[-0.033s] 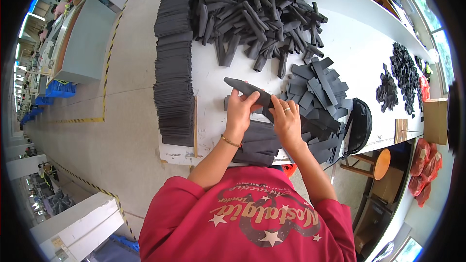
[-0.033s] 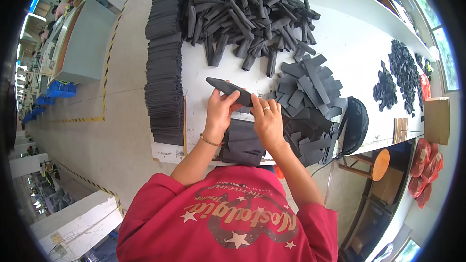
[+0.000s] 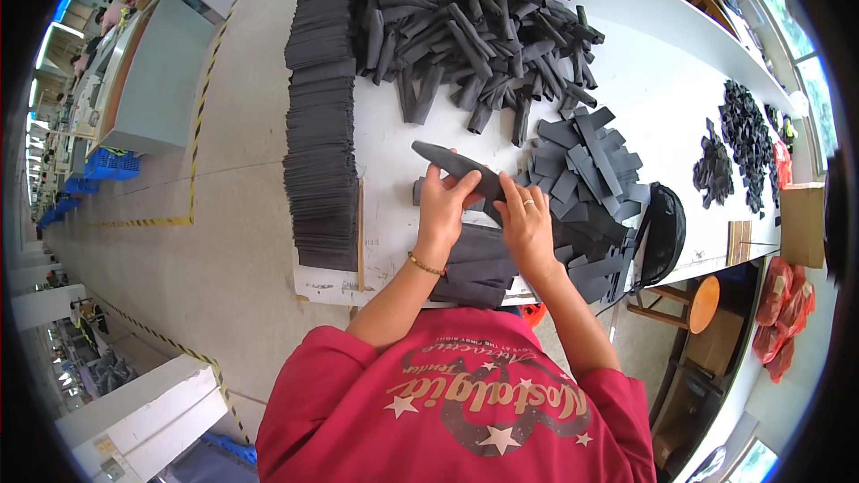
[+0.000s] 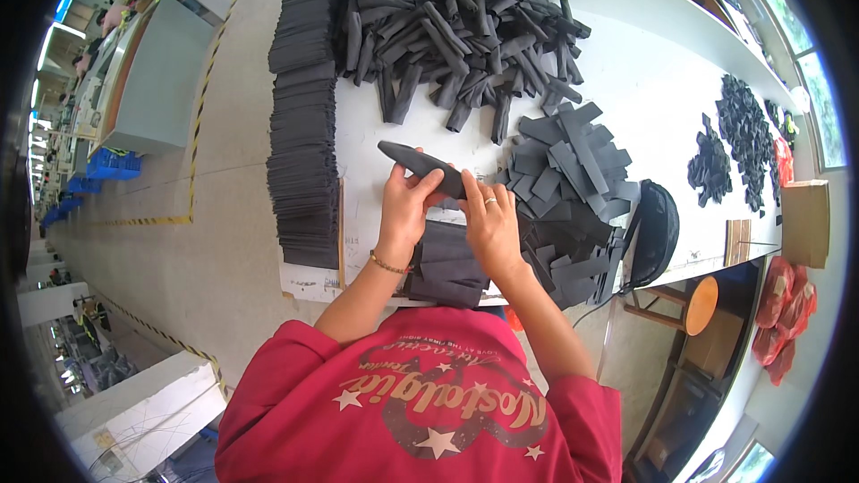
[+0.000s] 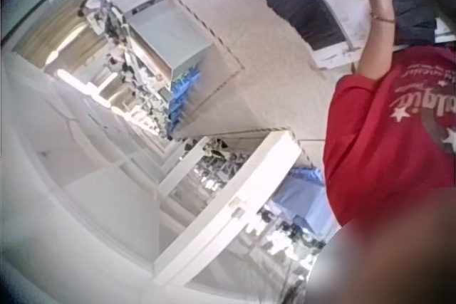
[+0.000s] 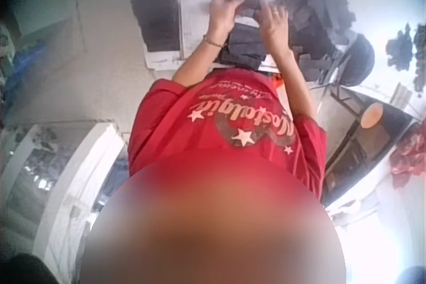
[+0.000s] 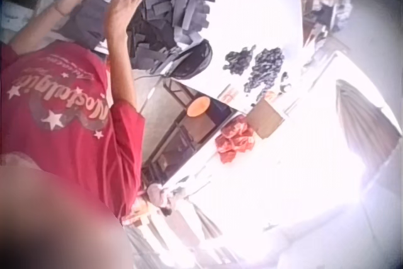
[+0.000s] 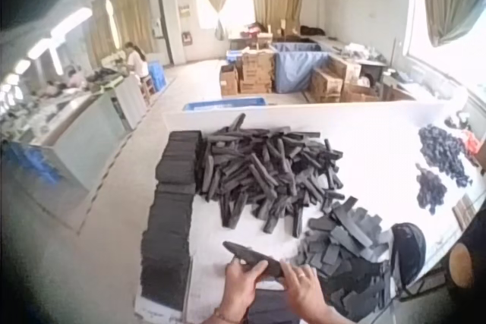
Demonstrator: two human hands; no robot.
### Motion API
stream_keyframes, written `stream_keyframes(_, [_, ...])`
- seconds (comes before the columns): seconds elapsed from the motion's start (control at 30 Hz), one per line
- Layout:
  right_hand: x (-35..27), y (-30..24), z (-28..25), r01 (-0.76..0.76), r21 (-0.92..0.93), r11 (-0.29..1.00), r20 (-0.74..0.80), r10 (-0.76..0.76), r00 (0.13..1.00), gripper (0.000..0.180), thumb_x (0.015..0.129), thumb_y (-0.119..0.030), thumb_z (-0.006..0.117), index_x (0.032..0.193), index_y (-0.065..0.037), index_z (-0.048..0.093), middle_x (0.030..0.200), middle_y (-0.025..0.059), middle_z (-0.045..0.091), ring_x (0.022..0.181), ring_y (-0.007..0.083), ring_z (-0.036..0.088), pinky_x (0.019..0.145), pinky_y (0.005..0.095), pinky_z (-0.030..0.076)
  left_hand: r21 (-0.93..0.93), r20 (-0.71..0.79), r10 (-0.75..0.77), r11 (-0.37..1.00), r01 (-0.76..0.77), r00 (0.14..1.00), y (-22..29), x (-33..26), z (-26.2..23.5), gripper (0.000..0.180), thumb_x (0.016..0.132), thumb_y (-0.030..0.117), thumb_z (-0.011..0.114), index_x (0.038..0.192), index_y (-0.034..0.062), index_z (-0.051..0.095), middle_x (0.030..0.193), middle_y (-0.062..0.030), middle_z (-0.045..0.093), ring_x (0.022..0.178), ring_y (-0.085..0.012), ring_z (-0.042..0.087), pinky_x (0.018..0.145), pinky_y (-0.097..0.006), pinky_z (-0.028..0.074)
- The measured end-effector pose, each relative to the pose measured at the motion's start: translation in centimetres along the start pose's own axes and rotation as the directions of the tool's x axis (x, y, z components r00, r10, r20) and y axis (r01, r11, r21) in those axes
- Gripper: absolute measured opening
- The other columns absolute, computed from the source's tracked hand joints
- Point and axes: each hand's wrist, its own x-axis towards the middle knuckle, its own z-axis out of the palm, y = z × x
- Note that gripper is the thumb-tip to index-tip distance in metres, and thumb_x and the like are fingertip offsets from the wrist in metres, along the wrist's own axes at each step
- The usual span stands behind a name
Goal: Fold grey foam strips and stack them on the workbench.
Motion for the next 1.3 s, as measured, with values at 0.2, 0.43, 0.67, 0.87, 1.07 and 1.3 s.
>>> stream_keyframes(0.2, [0.9,-1.7,0.2,-0.057,0.249,0.967,0.068,0.041,0.997,0.052,0.075,0.001,0.071,0.12,-0.002,0.045,0.11,0.0184,0.056,0.096,0.0394,0.053,0.083,0.0455,0.045,-0.212,0.23,-0.07,0.97,0.12,0.971,-0.3,1.2,-0.8,0.041,0.095,0.019,0.062,0.125,-0.0045,0.048,0.101,-0.0148,0.068,0.11,-0.0263,0.063,0.098,-0.038,0.047])
stream_keyframes(0.43, [-0.5,-0.2,0.1,-0.07,0.306,0.95,0.173,0.016,0.985,0.039,0.073,0.004,0.067,0.106,0.0,0.045,0.101,0.0198,0.053,0.093,0.0389,0.053,0.082,0.0452,0.046,-0.301,0.29,-0.027,0.946,0.118,0.957,-0.3,0.5,-0.2,0.033,0.097,0.023,0.059,0.121,-0.0002,0.053,0.093,-0.0097,0.067,0.112,-0.0314,0.061,0.099,-0.043,0.047])
stream_keyframes(0.67, [1.3,-0.3,1.4,0.067,0.345,0.936,0.148,-0.125,0.981,0.037,0.074,0.002,0.068,0.104,0.0,0.046,0.099,0.0191,0.054,0.093,0.0391,0.055,0.082,0.0449,0.047,-0.229,0.341,0.008,0.97,0.075,0.94,-1.4,0.6,0.1,0.028,0.102,0.027,0.048,0.105,0.0012,0.06,0.09,-0.0107,0.067,0.116,-0.0323,0.059,0.102,-0.044,0.044])
stream_keyframes(0.87, [0.2,-0.4,-0.5,-0.071,0.239,0.968,0.209,0.02,0.978,0.035,0.076,0.0,0.071,0.103,-0.001,0.049,0.098,0.0184,0.054,0.092,0.0381,0.056,0.078,0.0443,0.048,-0.267,0.091,0.017,0.964,0.008,0.996,0.7,0.3,-0.1,0.029,0.102,0.027,0.05,0.104,-0.0001,0.06,0.1,-0.0131,0.069,0.116,-0.0274,0.06,0.102,-0.041,0.045])
stream_keyframes(1.07, [1.2,-0.7,0.5,0.021,0.332,0.943,0.159,-0.077,0.984,0.035,0.078,-0.001,0.07,0.107,-0.001,0.049,0.1,0.0181,0.055,0.09,0.0363,0.059,0.074,0.0432,0.051,-0.414,0.182,-0.014,0.906,0.089,0.983,-2.2,-0.6,0.8,0.03,0.101,0.028,0.051,0.107,0.0006,0.061,0.106,-0.0153,0.068,0.116,-0.0269,0.06,0.098,-0.039,0.047])
stream_keyframes(1.3, [0.2,0.4,-0.2,0.068,0.273,0.96,0.192,-0.124,0.973,0.03,0.078,-0.001,0.069,0.102,-0.001,0.051,0.098,0.0164,0.057,0.087,0.0351,0.06,0.072,0.0417,0.052,-0.4,0.084,-0.051,0.913,0.08,0.995,-0.7,0.1,0.4,0.031,0.1,0.027,0.054,0.114,-0.0002,0.058,0.102,-0.014,0.068,0.103,-0.027,0.064,0.094,-0.039,0.05])
